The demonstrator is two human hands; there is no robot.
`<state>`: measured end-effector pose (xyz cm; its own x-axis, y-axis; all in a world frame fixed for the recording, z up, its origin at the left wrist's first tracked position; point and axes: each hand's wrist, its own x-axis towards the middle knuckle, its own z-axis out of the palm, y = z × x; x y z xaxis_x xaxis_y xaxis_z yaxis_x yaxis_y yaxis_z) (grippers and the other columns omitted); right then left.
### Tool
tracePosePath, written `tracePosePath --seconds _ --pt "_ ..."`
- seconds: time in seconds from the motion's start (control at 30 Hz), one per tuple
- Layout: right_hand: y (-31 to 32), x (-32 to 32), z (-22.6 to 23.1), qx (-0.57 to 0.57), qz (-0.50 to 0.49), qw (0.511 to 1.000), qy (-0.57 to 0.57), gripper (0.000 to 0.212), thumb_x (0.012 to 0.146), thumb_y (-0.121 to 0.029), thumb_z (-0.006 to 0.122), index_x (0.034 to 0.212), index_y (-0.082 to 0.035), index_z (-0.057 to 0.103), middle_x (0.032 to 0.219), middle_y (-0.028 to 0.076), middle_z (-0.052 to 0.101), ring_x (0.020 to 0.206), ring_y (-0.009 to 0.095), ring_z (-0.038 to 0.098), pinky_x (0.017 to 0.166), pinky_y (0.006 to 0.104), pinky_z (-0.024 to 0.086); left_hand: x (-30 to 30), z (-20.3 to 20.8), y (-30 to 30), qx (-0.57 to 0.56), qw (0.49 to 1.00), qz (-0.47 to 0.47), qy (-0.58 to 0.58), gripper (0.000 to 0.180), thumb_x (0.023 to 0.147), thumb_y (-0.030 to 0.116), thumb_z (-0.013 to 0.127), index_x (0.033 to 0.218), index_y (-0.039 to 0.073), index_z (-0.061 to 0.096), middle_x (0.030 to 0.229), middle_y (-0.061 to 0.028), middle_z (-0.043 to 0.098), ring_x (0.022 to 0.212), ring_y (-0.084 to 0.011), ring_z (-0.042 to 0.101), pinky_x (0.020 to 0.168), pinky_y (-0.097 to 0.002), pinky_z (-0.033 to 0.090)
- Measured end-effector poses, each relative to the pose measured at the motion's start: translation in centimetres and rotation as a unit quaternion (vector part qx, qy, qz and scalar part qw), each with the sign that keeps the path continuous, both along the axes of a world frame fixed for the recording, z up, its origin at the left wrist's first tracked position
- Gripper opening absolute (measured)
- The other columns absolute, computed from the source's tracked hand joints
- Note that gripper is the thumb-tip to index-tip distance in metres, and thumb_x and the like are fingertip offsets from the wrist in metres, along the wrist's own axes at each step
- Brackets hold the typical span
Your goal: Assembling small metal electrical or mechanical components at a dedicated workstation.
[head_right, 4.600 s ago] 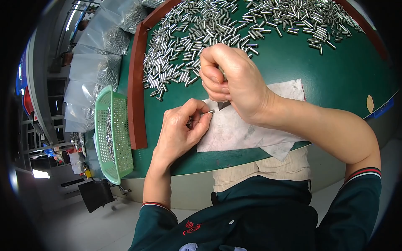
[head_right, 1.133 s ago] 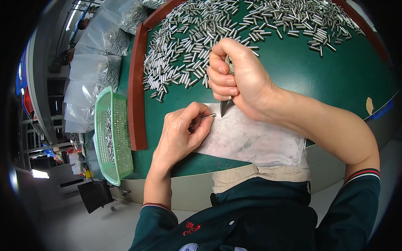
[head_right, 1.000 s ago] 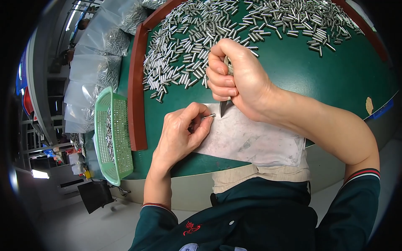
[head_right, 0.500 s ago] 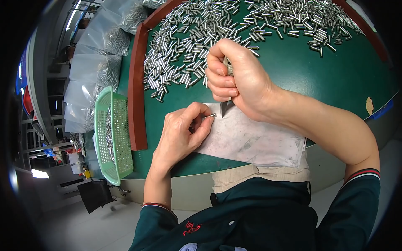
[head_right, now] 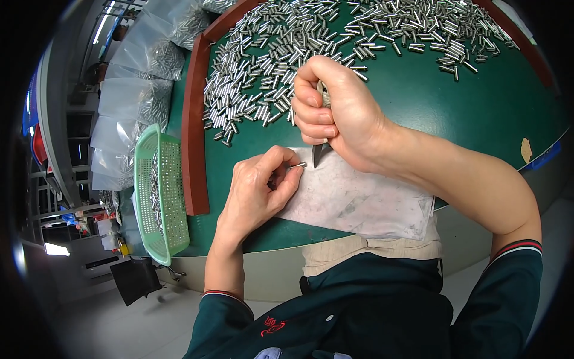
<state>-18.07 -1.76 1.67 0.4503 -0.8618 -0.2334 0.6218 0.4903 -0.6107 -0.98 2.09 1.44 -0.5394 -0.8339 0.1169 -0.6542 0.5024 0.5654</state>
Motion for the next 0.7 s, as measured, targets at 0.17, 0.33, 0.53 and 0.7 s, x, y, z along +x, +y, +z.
tracePosePath --seconds 0.17,0.33,0.53,0.7 --pt "-0.2 0.0 -0.3 -0.007 0.008 1.000 -0.019 0.029 0.079 -0.022 0.033 0.053 -0.012 0.029 0.042 -0.003 0.026 0.037 0.007 0.019 0.039 0.0229 0.020 0.1 -0.2 0.0 -0.013 1.000 0.007 0.000 0.008 0.072 0.002 0.057 0.076 0.002 0.050 0.054 -0.0107 0.052 0.047 -0.0250 0.051 0.044 -0.0344 0.039" --pt "0.4 0.2 0.0 0.006 -0.006 1.000 -0.006 0.033 0.083 -0.024 0.030 0.052 -0.014 0.027 0.041 -0.005 0.025 0.035 0.006 0.019 0.038 0.0222 0.017 0.3 0.8 0.2 0.117 0.983 0.089 0.113 0.008 0.079 0.003 0.056 0.086 -0.001 0.053 0.053 -0.0013 0.046 0.048 -0.0061 0.042 0.044 -0.0211 0.034" --pt "0.4 -0.1 -0.2 -0.001 -0.001 1.000 -0.023 0.029 0.080 -0.023 0.033 0.053 -0.012 0.028 0.041 -0.003 0.025 0.037 0.007 0.018 0.039 0.0232 0.019 1.7 0.7 -0.9 0.463 0.771 0.072 0.430 0.008 0.087 0.013 0.050 0.087 0.005 0.049 0.069 -0.0048 0.053 0.048 -0.0025 0.028 0.043 -0.0175 0.022" --pt "0.5 0.1 0.0 -0.024 0.002 1.000 -0.008 0.030 0.081 -0.022 0.033 0.054 -0.012 0.028 0.042 -0.003 0.025 0.037 0.007 0.018 0.039 0.0228 0.018 2.3 0.3 -1.3 0.509 0.710 0.055 0.485 0.008 0.087 0.011 0.048 0.090 0.004 0.050 0.072 -0.0071 0.054 0.044 -0.0020 0.024 0.041 -0.0171 0.020"
